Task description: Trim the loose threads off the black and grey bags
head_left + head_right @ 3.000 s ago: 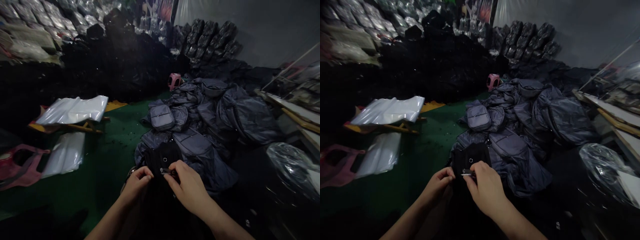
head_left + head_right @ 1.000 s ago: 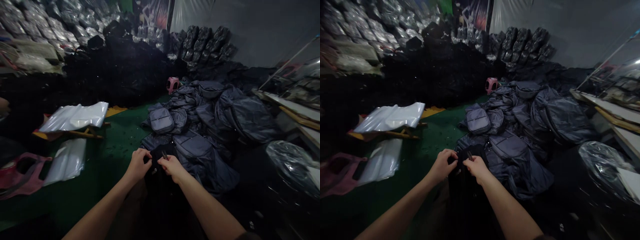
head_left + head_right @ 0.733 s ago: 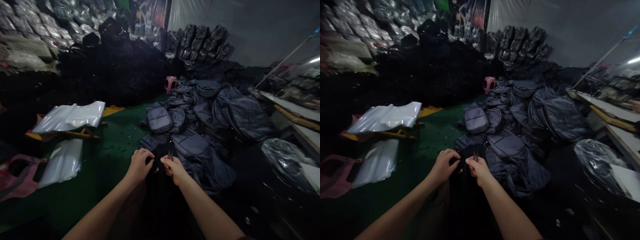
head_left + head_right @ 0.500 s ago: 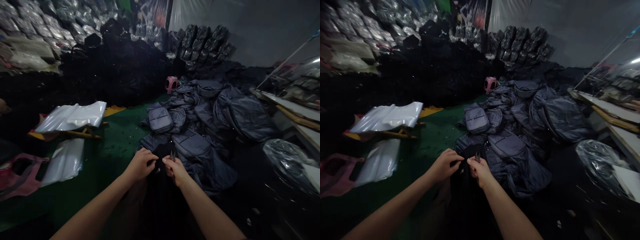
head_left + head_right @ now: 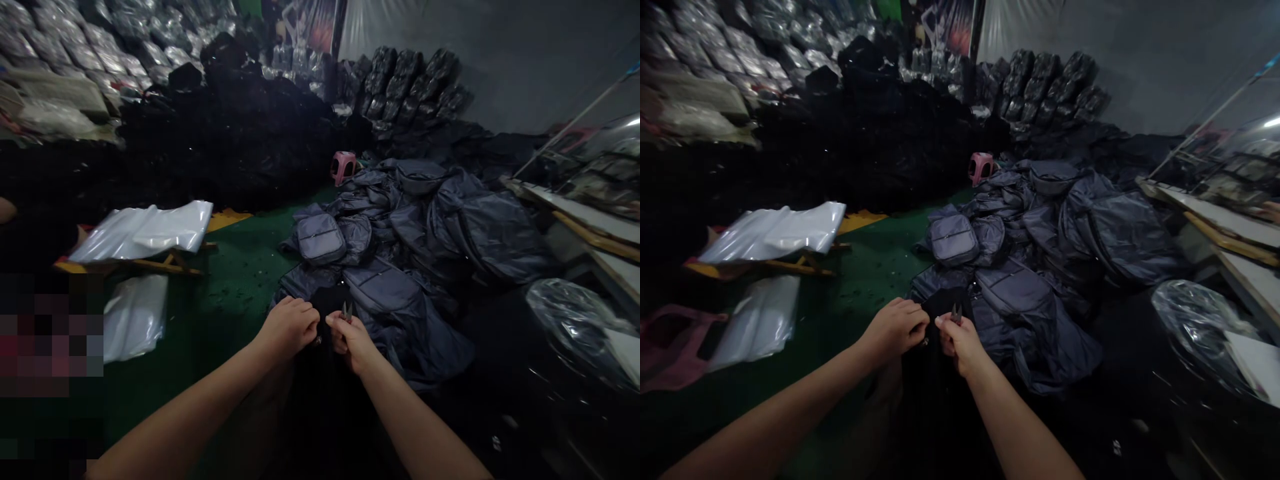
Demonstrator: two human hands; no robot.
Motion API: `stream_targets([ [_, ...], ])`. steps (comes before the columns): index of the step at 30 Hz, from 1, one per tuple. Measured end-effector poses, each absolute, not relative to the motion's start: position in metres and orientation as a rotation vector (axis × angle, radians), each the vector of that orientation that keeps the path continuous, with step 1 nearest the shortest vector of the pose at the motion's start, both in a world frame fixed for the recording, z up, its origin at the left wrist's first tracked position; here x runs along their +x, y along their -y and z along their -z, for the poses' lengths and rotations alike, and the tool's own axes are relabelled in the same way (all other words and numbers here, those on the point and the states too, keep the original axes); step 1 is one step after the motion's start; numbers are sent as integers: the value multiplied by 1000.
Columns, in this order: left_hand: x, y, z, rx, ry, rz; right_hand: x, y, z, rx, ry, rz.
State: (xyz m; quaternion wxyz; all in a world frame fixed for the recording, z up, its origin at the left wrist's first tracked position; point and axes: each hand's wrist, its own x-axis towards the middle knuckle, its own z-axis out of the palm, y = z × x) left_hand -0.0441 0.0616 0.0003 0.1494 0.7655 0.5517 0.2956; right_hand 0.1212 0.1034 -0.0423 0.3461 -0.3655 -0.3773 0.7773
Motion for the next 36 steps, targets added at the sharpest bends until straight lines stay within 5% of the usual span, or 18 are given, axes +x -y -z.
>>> stream_targets([
  [15,-107,-92,45,1119,-1952,-1314,121,-104,41,-950,981,-2036],
  [27,-64,-69,19,1560,-1629,-1205,126,-103,41,-999,1054,-1985],
  [36,-41,-28,-2,2002,-1633,-749,123,-104,46,-1047,1067,-1973],
])
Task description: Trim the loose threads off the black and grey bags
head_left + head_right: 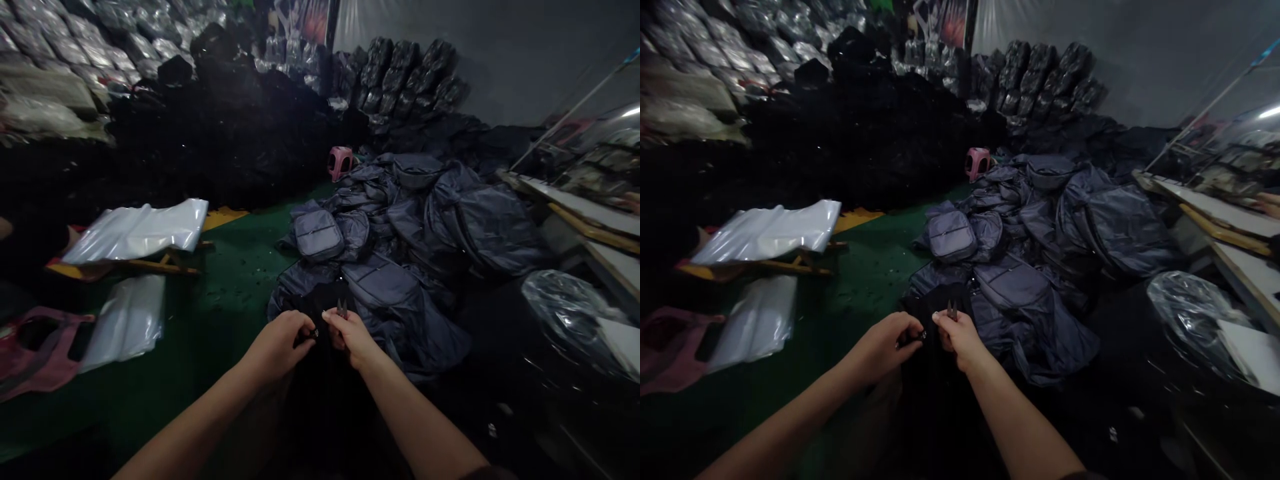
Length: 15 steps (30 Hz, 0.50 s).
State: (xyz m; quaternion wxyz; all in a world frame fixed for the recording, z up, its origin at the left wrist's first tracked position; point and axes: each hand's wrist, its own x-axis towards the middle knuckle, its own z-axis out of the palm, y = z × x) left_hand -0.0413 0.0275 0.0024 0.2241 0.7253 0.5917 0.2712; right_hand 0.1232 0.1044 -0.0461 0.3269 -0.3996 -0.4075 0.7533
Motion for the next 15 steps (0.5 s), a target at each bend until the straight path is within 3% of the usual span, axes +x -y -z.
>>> stream_targets([
  [8,-32,-17,-11,2147,-1775,-654,126,-102,42,-1045,1092,-1949],
  [15,-8,23,-16,2093,-1549,-454,126,-103,43,-1056,1097,-1924],
])
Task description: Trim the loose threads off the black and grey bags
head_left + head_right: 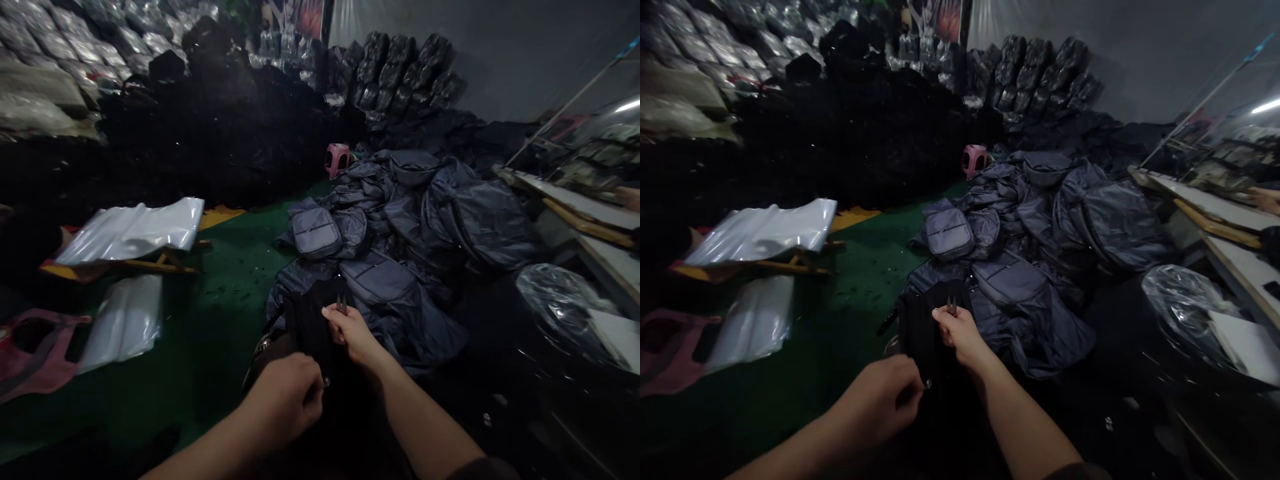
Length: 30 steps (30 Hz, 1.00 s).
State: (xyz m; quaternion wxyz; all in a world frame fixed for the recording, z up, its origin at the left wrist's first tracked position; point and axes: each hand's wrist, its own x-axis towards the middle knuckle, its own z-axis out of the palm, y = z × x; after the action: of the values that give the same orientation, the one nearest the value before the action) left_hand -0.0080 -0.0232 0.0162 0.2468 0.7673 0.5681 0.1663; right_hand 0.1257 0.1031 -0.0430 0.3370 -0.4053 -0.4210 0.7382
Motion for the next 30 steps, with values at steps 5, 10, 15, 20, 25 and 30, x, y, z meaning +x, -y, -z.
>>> stream_targets([
  [5,22,45,-9,2111,-1388,-141,125,-101,43,-1069,1119,-1915],
  [10,34,46,-18,2125,-1248,-57,127,-100,42,-1082,1153,-1899],
  [15,-8,5,-18,1643,-1273,-731,134,-99,39,-1096,1202,-1876],
  [20,-70,-73,16,1025,-1767,-1167,133,-88,30,-1110,1273,-1803],
  [25,-73,-100,37,885,-1548,-919,133,-77,18,-1087,1373,-1673],
  [30,-69,-102,30,874,-1401,-796,141,-71,15,-1072,1527,-1558],
])
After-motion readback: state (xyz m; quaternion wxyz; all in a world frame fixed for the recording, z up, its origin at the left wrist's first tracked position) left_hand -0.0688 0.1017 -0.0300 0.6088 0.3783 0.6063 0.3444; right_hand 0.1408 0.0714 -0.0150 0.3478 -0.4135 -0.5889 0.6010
